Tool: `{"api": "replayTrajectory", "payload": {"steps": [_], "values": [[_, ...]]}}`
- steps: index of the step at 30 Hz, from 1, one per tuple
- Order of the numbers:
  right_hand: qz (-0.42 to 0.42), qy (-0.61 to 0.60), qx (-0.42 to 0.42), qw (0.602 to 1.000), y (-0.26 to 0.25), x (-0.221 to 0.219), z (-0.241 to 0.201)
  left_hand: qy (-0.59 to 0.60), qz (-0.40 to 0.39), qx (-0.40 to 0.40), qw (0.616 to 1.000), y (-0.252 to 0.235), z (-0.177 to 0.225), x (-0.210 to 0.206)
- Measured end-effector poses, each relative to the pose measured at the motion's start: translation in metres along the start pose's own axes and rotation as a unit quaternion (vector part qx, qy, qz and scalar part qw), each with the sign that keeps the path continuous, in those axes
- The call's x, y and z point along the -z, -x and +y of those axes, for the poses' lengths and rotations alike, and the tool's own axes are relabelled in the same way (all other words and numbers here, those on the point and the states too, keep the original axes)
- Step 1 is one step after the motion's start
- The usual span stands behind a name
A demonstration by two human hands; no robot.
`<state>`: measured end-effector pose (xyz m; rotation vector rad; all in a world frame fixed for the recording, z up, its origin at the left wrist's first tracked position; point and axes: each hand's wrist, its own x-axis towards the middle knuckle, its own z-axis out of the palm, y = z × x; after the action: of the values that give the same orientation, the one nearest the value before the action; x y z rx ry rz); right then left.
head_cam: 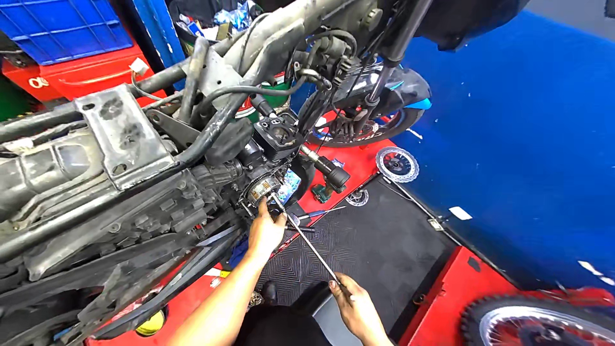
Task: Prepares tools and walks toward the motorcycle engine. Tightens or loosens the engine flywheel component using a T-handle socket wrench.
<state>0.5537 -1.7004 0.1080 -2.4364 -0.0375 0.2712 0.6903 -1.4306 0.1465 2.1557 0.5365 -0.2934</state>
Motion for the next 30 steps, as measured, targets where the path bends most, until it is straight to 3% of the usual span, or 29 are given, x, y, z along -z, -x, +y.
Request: {"api": "replayTrajectory", "payload": {"steps": [4, 8, 11, 13, 16, 20, 24, 25, 27, 30], "values": [[-0.008, 0.004, -0.002, 1.0, -0.003, 0.005, -0.001, -0.179, -0.03, 0.025, 0.983, -0.014, 0.02, 0.012], [-0.001, 0.002, 0.0, 1.0, -0.002, 0.005, -0.001, -0.195, -0.061, 0.034, 0.978, -0.022, 0.022, 0.012], [0.002, -0.003, 0.0, 1.0, -0.002, 0.004, 0.0, 0.014, -0.123, 0.043, 0.991, -0.037, 0.013, 0.005], [0.01, -0.005, 0.001, 1.0, -0.001, 0.002, 0.001, 0.213, -0.155, 0.075, 0.962, -0.039, 0.009, 0.002], [0.03, -0.014, 0.006, 0.999, -0.003, 0.0, 0.003, 0.377, -0.174, 0.089, 0.905, -0.038, 0.004, 0.001], [0.016, -0.166, -0.027, 0.986, -0.002, 0.006, 0.004, 0.468, -0.138, 0.076, 0.869, -0.039, -0.001, -0.008], [0.083, -0.46, -0.128, 0.875, -0.002, 0.005, -0.016, 0.502, -0.074, 0.061, 0.86, -0.038, 0.006, -0.027], [0.111, -0.483, -0.154, 0.855, -0.005, 0.004, -0.024, 0.518, -0.063, 0.06, 0.851, -0.038, 0.01, -0.031], [0.149, -0.457, -0.193, 0.855, -0.007, 0.003, -0.032, 0.541, -0.042, 0.069, 0.837, -0.037, 0.019, -0.036], [0.136, -0.491, -0.177, 0.842, -0.002, 0.001, -0.018, 0.545, -0.012, 0.078, 0.835, -0.038, 0.026, -0.041]]}}
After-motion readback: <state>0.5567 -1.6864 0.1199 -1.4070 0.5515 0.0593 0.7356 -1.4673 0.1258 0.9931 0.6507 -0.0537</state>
